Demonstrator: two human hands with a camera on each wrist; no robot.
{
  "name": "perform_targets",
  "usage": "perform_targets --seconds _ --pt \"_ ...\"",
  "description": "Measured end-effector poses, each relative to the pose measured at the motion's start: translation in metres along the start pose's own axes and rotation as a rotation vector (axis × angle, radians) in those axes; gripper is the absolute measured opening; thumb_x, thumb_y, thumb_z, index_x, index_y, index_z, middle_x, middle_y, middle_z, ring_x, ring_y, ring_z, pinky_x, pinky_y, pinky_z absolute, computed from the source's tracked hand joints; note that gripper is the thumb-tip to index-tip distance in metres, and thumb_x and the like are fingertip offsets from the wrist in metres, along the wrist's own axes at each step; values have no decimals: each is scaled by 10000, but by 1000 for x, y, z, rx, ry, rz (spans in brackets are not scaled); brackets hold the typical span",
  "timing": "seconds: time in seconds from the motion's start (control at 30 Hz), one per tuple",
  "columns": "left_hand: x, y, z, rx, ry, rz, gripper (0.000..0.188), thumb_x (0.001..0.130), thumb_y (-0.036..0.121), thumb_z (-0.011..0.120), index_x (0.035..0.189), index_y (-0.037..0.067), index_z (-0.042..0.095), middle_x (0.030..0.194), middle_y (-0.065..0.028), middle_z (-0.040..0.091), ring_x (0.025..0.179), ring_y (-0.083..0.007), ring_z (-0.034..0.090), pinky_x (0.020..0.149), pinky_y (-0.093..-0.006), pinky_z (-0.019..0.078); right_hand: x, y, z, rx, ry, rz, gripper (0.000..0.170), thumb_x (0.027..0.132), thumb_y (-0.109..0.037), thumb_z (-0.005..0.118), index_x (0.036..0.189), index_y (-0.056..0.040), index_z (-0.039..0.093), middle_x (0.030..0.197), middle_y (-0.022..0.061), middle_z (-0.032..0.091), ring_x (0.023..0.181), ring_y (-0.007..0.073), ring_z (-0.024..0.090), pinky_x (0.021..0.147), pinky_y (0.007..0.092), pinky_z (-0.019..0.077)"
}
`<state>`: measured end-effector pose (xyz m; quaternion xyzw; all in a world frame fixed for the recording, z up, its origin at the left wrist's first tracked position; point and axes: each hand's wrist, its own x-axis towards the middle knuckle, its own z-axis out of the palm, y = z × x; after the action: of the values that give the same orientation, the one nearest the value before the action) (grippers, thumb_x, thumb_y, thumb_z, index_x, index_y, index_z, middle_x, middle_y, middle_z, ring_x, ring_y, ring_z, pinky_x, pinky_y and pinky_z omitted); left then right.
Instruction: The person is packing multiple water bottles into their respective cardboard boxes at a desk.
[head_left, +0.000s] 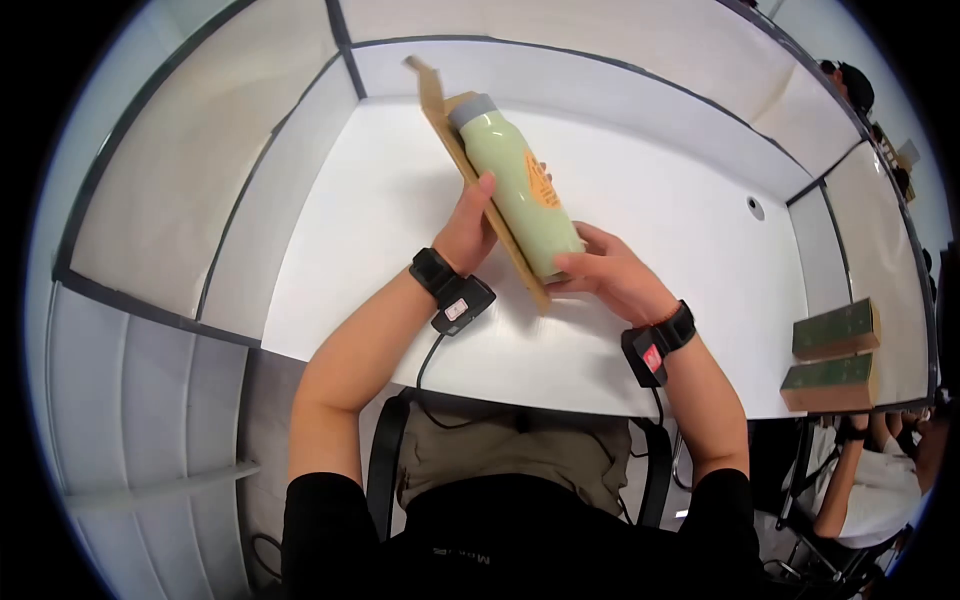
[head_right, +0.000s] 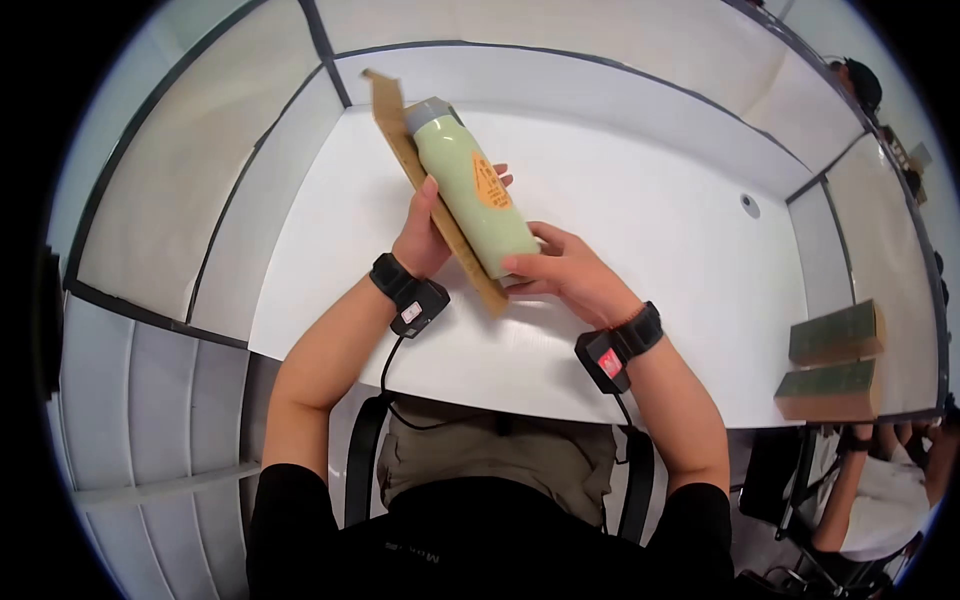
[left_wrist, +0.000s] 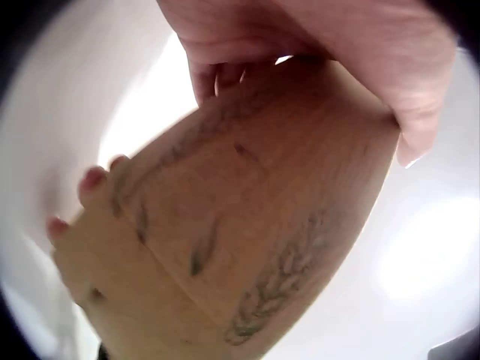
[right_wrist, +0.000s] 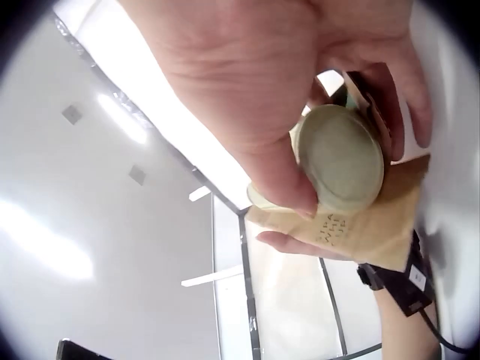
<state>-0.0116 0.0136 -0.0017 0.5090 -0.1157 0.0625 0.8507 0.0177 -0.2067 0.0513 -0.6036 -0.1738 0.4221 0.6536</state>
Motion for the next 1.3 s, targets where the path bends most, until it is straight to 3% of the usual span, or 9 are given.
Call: perform_targets --seconds 0.07,0.2,0.23,0.33,0.47,0.67,0.83,0.97,1.3 --pt "2 4 -11 -112 51 -68 871 972 688 411 1514 10 335 1471 -192 484 1402 -304 450 1145 -465 411 23 4 -1 -32 -80 77 628 928 -207 733 1416 73 454 1292 159 585 1157 227 626 950 366 561" --pt "5 5 -24 -129 78 -49 819 980 679 390 1446 7 446 1385 -162 565 1277 -283 561 1084 -447 463 39 5 -9 -217 -219 58 718 833 -170 777 1428 83 465 1361 150 572 1234 217 568 1089 354 433" --pt "3 4 -24 -169 56 -46 780 994 657 384 1424 12 474 1350 -150 596 1228 -270 595 1063 -437 476 36 3 -8 -204 -231 67 764 794 -149 774 1450 82 457 1395 146 568 1274 218 535 1139 347 359" --pt "-6 8 -20 -237 29 -46 606 1032 559 444 1351 52 531 1260 -91 638 1181 -212 600 1047 -373 462 33 13 -28 -68 -335 4 787 794 -142 769 1474 75 437 1393 148 581 1284 234 535 1145 354 358" --pt "-7 6 -16 -122 134 -42 704 1022 614 360 1425 49 481 1356 -118 601 1230 -256 596 1061 -426 477 38 30 -74 92 -565 72 839 755 -114 792 1487 68 423 1457 156 541 1340 247 511 1167 373 347" --pt "2 7 -24 -177 203 4 858 982 707 342 1481 11 393 1452 -166 505 1329 -324 509 1108 -507 447 33 12 -95 -86 -505 -56 812 694 -117 790 1433 44 492 1417 146 574 1312 258 539 1151 380 374" --pt "1 9 -29 -93 243 -58 888 978 728 350 1511 17 346 1492 -160 475 1335 -321 504 1103 -508 450 26 18 -129 13 -6 -216 814 730 -77 742 1478 5 433 1390 120 567 1306 250 528 1137 401 383" --pt "-2 5 -30 -47 165 -44 902 964 749 385 1537 56 313 1524 -136 437 1325 -310 509 1069 -493 472 24 21 -158 -209 385 -392 669 832 3 739 1434 -8 447 1366 82 566 1269 209 540 1102 377 410" --pt "-1 7 -13 22 215 -54 766 994 612 483 1507 60 345 1451 -135 482 1294 -273 519 1074 -458 472 31 23 -200 -615 852 -469 636 797 -142 828 1307 33 490 1190 141 662 1093 237 645 967 360 507"
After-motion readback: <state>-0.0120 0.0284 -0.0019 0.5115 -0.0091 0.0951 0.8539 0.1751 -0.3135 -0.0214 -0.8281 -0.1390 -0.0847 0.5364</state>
